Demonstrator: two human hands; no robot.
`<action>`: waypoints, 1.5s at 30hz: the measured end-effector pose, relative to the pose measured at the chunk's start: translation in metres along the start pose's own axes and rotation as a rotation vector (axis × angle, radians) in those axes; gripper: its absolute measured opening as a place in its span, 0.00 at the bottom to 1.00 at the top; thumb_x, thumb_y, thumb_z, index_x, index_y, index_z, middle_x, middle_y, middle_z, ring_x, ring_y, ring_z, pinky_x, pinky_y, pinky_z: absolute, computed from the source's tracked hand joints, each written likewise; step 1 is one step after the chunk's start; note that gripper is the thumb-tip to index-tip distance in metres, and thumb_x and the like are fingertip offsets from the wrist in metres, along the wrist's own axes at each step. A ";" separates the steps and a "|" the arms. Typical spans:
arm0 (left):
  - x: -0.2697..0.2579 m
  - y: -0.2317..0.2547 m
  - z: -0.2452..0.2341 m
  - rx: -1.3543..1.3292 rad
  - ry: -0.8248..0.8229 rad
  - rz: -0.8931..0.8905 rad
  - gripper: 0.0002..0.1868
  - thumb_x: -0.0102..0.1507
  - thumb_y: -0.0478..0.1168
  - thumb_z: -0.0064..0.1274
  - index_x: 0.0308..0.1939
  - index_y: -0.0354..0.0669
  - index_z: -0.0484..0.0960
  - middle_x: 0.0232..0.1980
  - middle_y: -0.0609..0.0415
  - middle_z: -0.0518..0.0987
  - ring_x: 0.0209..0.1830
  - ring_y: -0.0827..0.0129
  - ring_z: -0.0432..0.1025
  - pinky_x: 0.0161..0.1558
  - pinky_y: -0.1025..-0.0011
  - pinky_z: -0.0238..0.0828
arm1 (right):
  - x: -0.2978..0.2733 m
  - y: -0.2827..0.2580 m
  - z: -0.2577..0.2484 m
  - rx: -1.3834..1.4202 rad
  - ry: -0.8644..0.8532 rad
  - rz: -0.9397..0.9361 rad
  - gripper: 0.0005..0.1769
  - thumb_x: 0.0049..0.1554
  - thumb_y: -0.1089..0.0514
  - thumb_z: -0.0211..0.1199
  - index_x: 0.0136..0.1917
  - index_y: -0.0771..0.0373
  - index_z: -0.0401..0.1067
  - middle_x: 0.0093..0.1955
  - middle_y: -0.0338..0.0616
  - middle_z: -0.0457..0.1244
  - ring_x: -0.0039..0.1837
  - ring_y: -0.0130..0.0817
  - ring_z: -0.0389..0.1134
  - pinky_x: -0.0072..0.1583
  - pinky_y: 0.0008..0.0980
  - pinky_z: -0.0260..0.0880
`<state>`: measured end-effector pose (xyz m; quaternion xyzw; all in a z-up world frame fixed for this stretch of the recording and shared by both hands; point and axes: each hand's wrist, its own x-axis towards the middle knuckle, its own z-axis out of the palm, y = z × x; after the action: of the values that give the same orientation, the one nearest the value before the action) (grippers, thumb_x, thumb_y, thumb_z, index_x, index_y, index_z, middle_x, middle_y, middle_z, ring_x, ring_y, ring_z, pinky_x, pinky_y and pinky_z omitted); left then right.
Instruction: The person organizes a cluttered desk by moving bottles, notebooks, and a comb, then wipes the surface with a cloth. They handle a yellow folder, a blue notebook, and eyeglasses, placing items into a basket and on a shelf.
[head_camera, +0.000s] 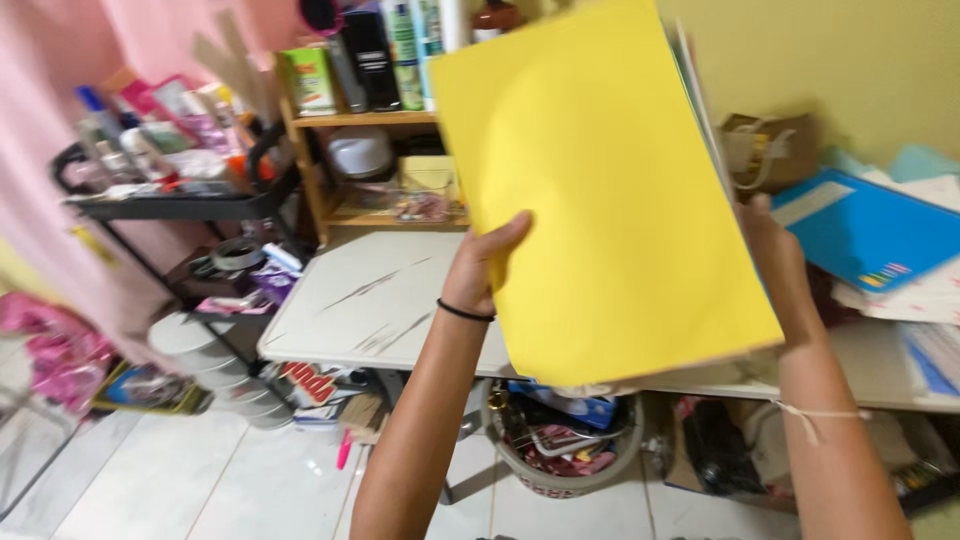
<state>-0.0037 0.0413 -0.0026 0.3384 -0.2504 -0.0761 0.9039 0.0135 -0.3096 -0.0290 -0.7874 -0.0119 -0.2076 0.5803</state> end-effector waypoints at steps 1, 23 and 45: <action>-0.008 0.011 -0.011 -0.038 0.043 0.032 0.23 0.67 0.34 0.54 0.65 0.32 0.72 0.57 0.44 0.80 0.54 0.57 0.78 0.53 0.62 0.79 | 0.001 0.002 0.010 0.059 -0.019 -0.019 0.38 0.72 0.33 0.38 0.60 0.68 0.74 0.51 0.45 0.68 0.51 0.36 0.68 0.55 0.41 0.65; -0.121 0.014 -0.159 -0.095 0.926 0.222 0.21 0.65 0.31 0.44 0.62 0.34 0.68 0.56 0.44 0.76 0.55 0.50 0.73 0.57 0.46 0.74 | -0.117 -0.069 0.256 -0.629 -0.714 -0.497 0.60 0.36 0.17 0.66 0.76 0.43 0.64 0.85 0.52 0.41 0.81 0.70 0.30 0.74 0.58 0.39; -0.157 0.194 -0.244 2.065 0.959 -0.060 0.12 0.57 0.46 0.55 0.36 0.47 0.89 0.39 0.36 0.82 0.42 0.40 0.77 0.48 0.50 0.74 | -0.128 -0.067 0.241 -0.832 -0.612 -0.582 0.52 0.48 0.15 0.53 0.76 0.45 0.62 0.81 0.54 0.46 0.80 0.72 0.39 0.77 0.56 0.39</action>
<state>-0.0219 0.3766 -0.0972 0.9210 0.1861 0.2820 0.1938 -0.0450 -0.0377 -0.0701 -0.9373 -0.3115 -0.1090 0.1123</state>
